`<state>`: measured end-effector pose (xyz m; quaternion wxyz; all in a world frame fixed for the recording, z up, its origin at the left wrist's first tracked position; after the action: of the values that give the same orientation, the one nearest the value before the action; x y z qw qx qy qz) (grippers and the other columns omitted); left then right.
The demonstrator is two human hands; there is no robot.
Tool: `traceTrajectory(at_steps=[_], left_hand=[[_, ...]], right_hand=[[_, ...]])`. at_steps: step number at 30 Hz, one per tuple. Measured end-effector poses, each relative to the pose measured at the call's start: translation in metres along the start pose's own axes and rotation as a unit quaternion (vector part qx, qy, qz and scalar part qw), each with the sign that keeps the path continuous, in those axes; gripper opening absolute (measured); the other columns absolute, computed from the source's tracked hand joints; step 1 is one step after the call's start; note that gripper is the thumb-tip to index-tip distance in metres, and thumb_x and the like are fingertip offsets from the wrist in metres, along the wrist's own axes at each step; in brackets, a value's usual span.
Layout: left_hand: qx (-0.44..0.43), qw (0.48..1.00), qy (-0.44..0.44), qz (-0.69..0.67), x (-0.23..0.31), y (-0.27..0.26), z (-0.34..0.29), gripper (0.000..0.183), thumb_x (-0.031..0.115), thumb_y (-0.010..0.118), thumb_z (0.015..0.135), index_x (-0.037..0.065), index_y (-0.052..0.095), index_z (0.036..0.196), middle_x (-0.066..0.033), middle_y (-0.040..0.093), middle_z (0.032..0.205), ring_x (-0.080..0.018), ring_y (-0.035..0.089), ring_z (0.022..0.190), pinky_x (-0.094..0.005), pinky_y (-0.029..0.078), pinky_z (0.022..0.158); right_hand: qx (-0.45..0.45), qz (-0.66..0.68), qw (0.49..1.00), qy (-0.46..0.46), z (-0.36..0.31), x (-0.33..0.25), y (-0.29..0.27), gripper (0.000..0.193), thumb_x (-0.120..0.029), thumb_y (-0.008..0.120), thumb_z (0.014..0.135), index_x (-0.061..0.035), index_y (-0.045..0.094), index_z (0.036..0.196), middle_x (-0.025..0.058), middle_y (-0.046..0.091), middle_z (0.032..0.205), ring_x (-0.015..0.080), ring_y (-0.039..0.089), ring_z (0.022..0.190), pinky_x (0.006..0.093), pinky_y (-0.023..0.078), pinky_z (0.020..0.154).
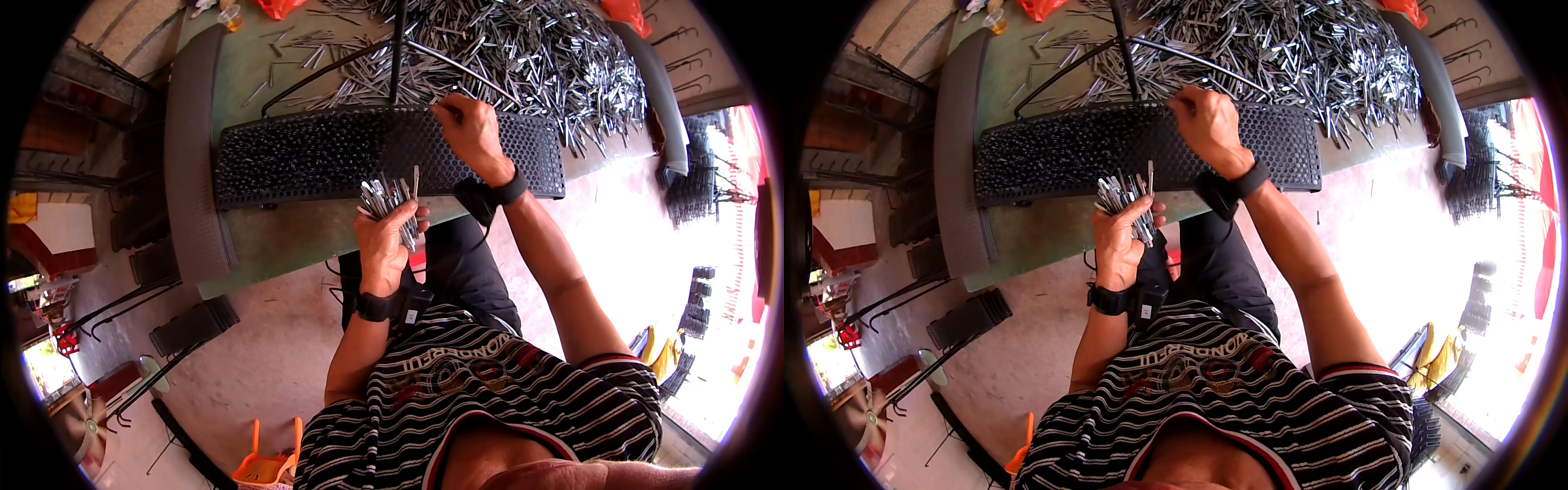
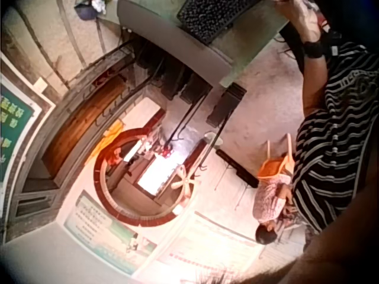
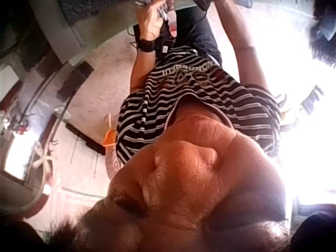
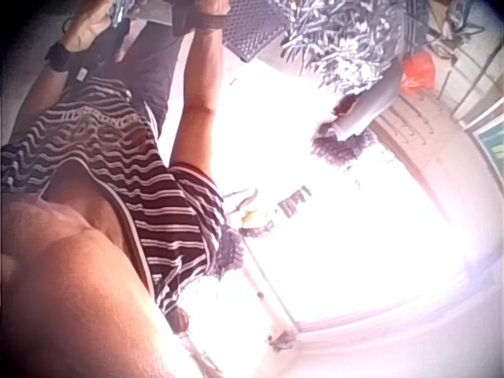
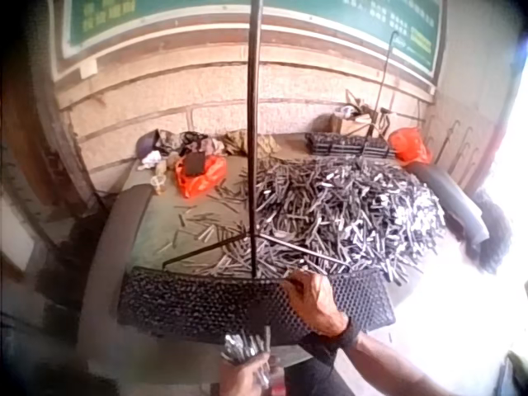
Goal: The person picks up small metal clips from a large pile on a table and groups them in their hand. They then place the gathered clips into a black perforated tray.
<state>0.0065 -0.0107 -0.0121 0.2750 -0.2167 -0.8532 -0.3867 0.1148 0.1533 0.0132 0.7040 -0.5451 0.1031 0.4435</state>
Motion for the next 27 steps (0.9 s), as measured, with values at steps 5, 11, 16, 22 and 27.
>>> traceTrajectory(at_steps=[5, 11, 16, 22, 27], left_hand=[[-0.004, 1.0, 0.004, -0.019, -0.006, 0.005, 0.004, 0.016, -0.006, 0.066, 0.073, -0.003, 0.06, 0.087, -0.0122, 0.063, 0.077, -0.022, 0.064, 0.06, -0.0311, 0.053, 0.048], [-0.001, 0.999, -0.003, -0.033, -0.005, 0.006, 0.003, 0.015, -0.009, 0.063, 0.072, -0.004, 0.06, 0.086, -0.0128, 0.063, 0.077, -0.0235, 0.064, 0.062, -0.0335, 0.055, 0.051], [0.004, 1.0, -0.005, -0.03, -0.005, 0.005, 0.001, 0.014, -0.009, 0.061, 0.073, -0.003, 0.058, 0.085, -0.0119, 0.062, 0.076, -0.0232, 0.064, 0.062, -0.0341, 0.055, 0.051], [0.004, 1.0, -0.012, -0.017, -0.002, 0.004, -0.001, 0.013, -0.008, 0.06, 0.074, -0.003, 0.057, 0.086, -0.0115, 0.061, 0.075, -0.0218, 0.063, 0.061, -0.033, 0.054, 0.05], [0.006, 0.999, -0.014, -0.03, -0.002, 0.002, 0.0, 0.014, -0.008, 0.061, 0.074, -0.003, 0.058, 0.087, -0.0113, 0.061, 0.075, -0.0218, 0.063, 0.061, -0.0333, 0.054, 0.05]], right_hand=[[-0.328, 0.282, 0.887, 0.162, -0.035, -0.025, -0.008, 0.015, -0.012, 0.064, 0.082, 0.0019, 0.066, 0.087, 0.0057, 0.066, 0.07, 0.0079, 0.058, 0.051, 0.0192, 0.045, 0.044], [-0.011, 0.241, 0.96, 0.139, -0.015, -0.013, -0.021, 0.01, -0.005, 0.059, 0.083, 0.0029, 0.057, 0.089, 0.0108, 0.066, 0.07, 0.0139, 0.065, 0.059, 0.022, 0.049, 0.051], [0.064, 0.142, 0.985, 0.081, -0.001, -0.005, -0.016, 0.012, -0.005, 0.058, 0.083, 0.0012, 0.05, 0.091, 0.0137, 0.065, 0.069, 0.0186, 0.067, 0.063, 0.0258, 0.05, 0.052], [0.053, 0.119, 0.991, 0.033, 0.003, 0.013, 0.004, 0.008, -0.004, 0.058, 0.081, 0.0007, 0.052, 0.085, 0.0142, 0.062, 0.066, 0.0237, 0.066, 0.06, 0.0299, 0.049, 0.052], [0.005, -0.07, 0.992, -0.102, 0.008, 0.016, 0.004, 0.006, -0.007, 0.06, 0.078, -0.0012, 0.061, 0.078, 0.0145, 0.06, 0.062, 0.0282, 0.063, 0.057, 0.0339, 0.048, 0.052]])
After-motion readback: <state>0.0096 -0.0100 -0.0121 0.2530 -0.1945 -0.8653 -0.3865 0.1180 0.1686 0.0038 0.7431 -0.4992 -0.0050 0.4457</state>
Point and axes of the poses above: each hand's wrist, its own z-axis towards the middle knuckle, its own y-axis out of the palm, x = y × z, the point moved 2 cm from there along z, towards the middle knuckle
